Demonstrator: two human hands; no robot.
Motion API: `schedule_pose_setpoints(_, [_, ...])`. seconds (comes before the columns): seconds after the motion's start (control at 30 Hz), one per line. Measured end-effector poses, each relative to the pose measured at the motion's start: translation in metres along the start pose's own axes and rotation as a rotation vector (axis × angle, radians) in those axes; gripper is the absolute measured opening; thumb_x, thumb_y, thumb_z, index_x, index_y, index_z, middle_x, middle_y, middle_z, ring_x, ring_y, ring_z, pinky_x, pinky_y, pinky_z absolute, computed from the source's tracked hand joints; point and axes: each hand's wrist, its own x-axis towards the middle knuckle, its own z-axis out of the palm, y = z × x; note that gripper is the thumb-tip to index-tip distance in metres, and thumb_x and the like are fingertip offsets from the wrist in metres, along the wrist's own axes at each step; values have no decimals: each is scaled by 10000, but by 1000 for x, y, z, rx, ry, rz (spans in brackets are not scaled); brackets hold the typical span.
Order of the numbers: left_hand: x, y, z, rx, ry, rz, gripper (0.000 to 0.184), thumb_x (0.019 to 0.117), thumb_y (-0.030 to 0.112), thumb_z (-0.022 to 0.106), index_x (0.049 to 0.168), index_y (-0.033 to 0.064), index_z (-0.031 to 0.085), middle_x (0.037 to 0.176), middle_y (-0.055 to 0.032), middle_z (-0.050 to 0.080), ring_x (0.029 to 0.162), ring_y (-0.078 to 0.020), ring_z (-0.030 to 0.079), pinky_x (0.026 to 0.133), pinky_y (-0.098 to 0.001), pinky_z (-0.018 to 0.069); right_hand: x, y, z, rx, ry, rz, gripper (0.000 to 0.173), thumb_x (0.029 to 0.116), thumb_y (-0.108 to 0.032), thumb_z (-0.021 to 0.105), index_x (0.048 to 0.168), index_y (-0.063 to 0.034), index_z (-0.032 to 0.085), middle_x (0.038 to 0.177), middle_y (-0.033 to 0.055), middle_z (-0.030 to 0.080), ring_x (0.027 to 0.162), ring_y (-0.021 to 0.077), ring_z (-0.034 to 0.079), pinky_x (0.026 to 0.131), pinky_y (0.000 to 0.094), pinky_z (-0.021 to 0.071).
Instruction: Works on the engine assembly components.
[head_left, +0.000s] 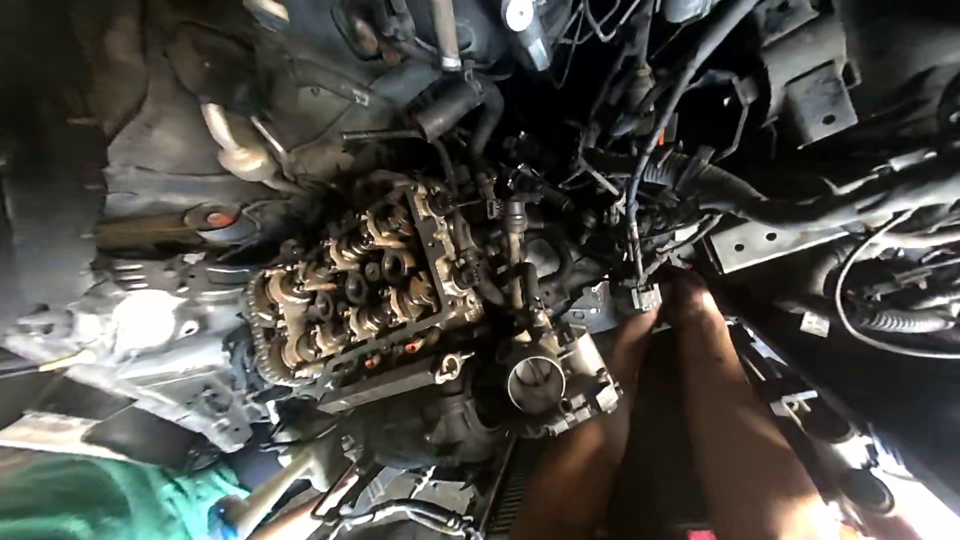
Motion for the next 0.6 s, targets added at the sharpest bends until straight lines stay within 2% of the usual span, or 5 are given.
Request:
schedule_pose_setpoints(0.13, [-1, 12, 1, 26, 32, -62, 383, 1101, 266, 473, 1350, 10, 612, 1315, -149, 659, 1181, -169, 629, 1042, -337, 495, 5, 10, -13, 74, -170, -76, 300, 1090, -251, 371, 951, -130, 608, 709, -26, 616, 608, 73, 589, 565, 265, 531])
schedule_pose_setpoints(0.33, [1, 16, 3, 64, 73, -25, 353, 1097, 176, 476, 1372, -17, 585, 1317, -172, 643, 1161, -162, 625, 1028, -295, 492, -38, -27, 25, -24, 72, 91, 281, 1102, -250, 354, 1038, -99, 582, 763, 6, 595, 627, 98, 571, 577, 280, 513])
schedule_pose_setpoints(0.47, [17, -3, 5, -31, 88, -13, 313, 1092, 210, 496, 1294, 11, 627, 1110, -107, 697, 925, -115, 653, 848, -272, 554, 0, -3, -5, 101, -132, 7, 272, 1089, -207, 432, 1173, -6, 594, 893, 97, 644, 745, 178, 622, 649, 369, 550])
schedule_pose_setpoints(0.53, [1, 4, 5, -67, 63, -8, 324, 1101, 180, 458, 1326, 0, 606, 1171, -115, 688, 986, -117, 651, 899, -270, 539, -12, -15, 18, 59, 87, 123, 252, 1088, -255, 441, 1103, -83, 625, 849, 50, 654, 721, 153, 635, 646, 342, 562])
schedule_pose_setpoints(0.6, [-24, 8, 0, -81, -9, 86, 368, 1110, 187, 417, 1395, 17, 576, 1312, -102, 663, 1153, -104, 637, 1008, -256, 517, 5, 2, 3, 117, -60, 65, 309, 1096, -264, 399, 1168, -58, 618, 913, 81, 679, 794, 188, 659, 721, 389, 577])
